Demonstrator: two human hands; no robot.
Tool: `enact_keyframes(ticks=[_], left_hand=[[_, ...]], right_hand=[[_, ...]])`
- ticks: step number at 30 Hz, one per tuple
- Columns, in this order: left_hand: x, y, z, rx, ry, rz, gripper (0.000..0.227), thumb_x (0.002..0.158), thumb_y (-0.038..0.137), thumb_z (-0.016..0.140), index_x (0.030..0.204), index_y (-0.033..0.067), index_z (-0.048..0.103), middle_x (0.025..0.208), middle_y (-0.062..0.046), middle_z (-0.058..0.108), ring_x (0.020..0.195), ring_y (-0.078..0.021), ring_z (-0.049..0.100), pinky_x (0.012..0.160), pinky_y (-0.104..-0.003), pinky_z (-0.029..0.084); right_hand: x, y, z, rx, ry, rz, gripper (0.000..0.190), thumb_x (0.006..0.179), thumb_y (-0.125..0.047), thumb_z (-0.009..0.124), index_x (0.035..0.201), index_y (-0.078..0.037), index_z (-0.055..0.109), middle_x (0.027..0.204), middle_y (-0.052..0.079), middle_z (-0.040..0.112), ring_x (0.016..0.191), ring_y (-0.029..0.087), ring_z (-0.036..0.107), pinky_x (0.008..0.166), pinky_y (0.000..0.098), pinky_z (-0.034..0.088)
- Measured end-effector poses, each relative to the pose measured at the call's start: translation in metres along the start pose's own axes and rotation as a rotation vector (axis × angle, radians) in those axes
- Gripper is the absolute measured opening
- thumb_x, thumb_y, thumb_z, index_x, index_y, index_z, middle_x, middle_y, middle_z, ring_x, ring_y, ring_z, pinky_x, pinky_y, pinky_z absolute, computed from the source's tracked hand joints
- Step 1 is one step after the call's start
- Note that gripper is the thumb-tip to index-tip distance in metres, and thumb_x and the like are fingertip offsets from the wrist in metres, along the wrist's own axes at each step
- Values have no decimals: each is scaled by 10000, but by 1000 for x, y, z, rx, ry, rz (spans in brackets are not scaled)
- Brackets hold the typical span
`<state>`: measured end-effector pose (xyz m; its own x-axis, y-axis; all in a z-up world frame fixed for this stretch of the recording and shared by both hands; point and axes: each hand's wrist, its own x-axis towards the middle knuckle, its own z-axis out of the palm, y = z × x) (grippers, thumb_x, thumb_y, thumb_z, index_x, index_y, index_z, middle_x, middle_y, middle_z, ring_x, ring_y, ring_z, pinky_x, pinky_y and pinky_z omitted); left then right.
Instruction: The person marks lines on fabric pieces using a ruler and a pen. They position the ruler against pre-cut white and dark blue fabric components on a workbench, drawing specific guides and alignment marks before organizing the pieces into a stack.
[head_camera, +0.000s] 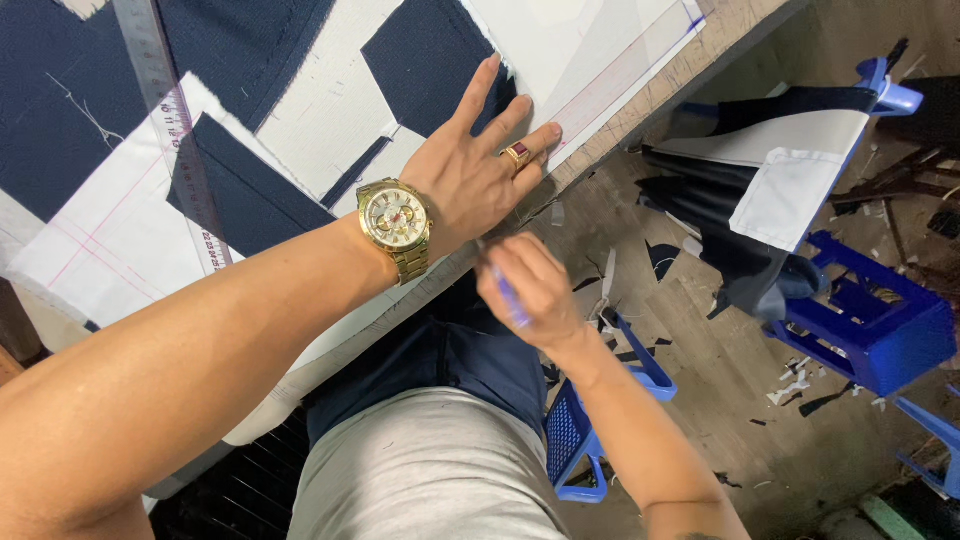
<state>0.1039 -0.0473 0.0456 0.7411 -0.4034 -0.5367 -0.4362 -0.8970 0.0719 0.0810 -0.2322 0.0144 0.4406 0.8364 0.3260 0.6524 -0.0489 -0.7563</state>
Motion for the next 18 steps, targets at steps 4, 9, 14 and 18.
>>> enact_keyframes(ticks=[4,9,14,18], left_hand=[[2,0,14,4,105,13,620,948,385,449,1545,255,342,1728,-5,181,1588,-371,162,1140,-807,-71],[4,0,14,-3,107,9,612,958,337,440,1551,242,318,1723,-1,181,1582,-365,165,1153,-799,-65],[3,-1,13,-2,101,13,600,971,347,405,1555,245,313,1723,-2,179,1585,-366,159,1149,-799,-75],[4,0,15,-4,121,7,560,984,340,388,1534,247,351,1722,10,201,1587,-354,170,1153,-795,-68]], right_hand=[[-1,3,-5,-89,131,260,87,981,27,641,1020,105,642,944,213,654,831,325,663,785,392,585],[17,-15,-8,43,39,88,50,920,167,616,933,125,594,860,198,591,712,325,545,697,412,498],[15,-14,-9,60,45,138,65,911,171,630,931,117,599,853,185,592,720,316,546,716,405,501],[17,-13,-10,77,56,169,91,904,191,620,924,106,597,831,173,575,712,297,536,720,386,489]])
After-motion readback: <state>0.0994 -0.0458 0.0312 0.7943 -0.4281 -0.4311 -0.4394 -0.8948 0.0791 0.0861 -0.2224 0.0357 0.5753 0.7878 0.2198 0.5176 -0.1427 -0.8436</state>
